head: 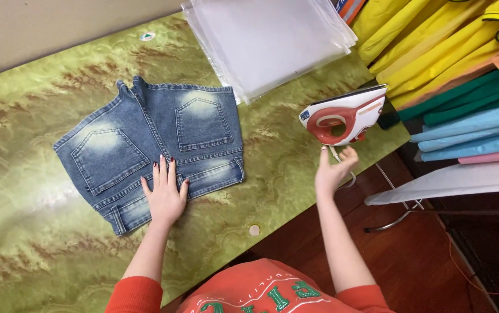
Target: Closing a cardboard box, selecting denim shorts from a rack, and ironing them on a table
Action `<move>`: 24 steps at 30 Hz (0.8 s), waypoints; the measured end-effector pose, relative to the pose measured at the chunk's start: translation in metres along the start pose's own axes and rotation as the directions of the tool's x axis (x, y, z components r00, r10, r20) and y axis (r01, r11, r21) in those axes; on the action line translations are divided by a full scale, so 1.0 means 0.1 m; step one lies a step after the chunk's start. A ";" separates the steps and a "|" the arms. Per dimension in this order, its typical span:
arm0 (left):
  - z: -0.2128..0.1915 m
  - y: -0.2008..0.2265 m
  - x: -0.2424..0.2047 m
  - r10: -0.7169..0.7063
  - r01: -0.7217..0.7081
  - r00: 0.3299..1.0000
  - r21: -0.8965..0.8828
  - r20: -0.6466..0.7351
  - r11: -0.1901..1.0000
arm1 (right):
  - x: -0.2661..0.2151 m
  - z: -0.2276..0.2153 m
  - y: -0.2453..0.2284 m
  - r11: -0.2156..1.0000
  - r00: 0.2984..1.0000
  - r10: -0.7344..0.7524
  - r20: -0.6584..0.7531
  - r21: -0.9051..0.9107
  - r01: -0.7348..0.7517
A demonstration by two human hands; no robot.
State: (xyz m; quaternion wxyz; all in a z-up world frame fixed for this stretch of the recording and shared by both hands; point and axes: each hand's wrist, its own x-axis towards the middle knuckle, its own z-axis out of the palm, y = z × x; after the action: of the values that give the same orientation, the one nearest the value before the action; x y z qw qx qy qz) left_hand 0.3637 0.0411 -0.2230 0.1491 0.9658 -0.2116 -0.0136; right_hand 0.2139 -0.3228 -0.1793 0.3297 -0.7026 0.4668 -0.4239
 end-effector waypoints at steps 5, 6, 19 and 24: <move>0.02 0.00 -0.02 -0.021 0.021 1.000 -0.001 0.018 1.000 | 0.61 0.03 0.38 0.971 0.978 0.178 0.109 0.141 -0.193; 0.02 0.01 0.00 -0.025 0.025 0.999 0.001 0.024 1.000 | 0.66 0.08 0.27 0.962 0.966 0.182 0.185 0.171 -0.214; 0.01 0.00 -0.08 -0.126 0.124 0.985 0.026 0.114 0.992 | 0.68 0.11 0.45 0.964 0.958 0.050 0.283 0.237 -0.120; -0.14 -0.07 -0.21 -0.039 0.057 0.979 -0.086 0.202 0.995 | 0.75 -0.07 -0.30 0.923 0.814 0.155 0.560 0.212 -0.322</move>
State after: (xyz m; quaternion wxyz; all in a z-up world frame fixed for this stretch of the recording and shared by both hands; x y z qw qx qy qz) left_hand 0.3486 0.0601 -0.2130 0.1705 0.9566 -0.2013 -0.1241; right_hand 0.2339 -0.3834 -0.1285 0.5990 -0.6697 0.3728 -0.2317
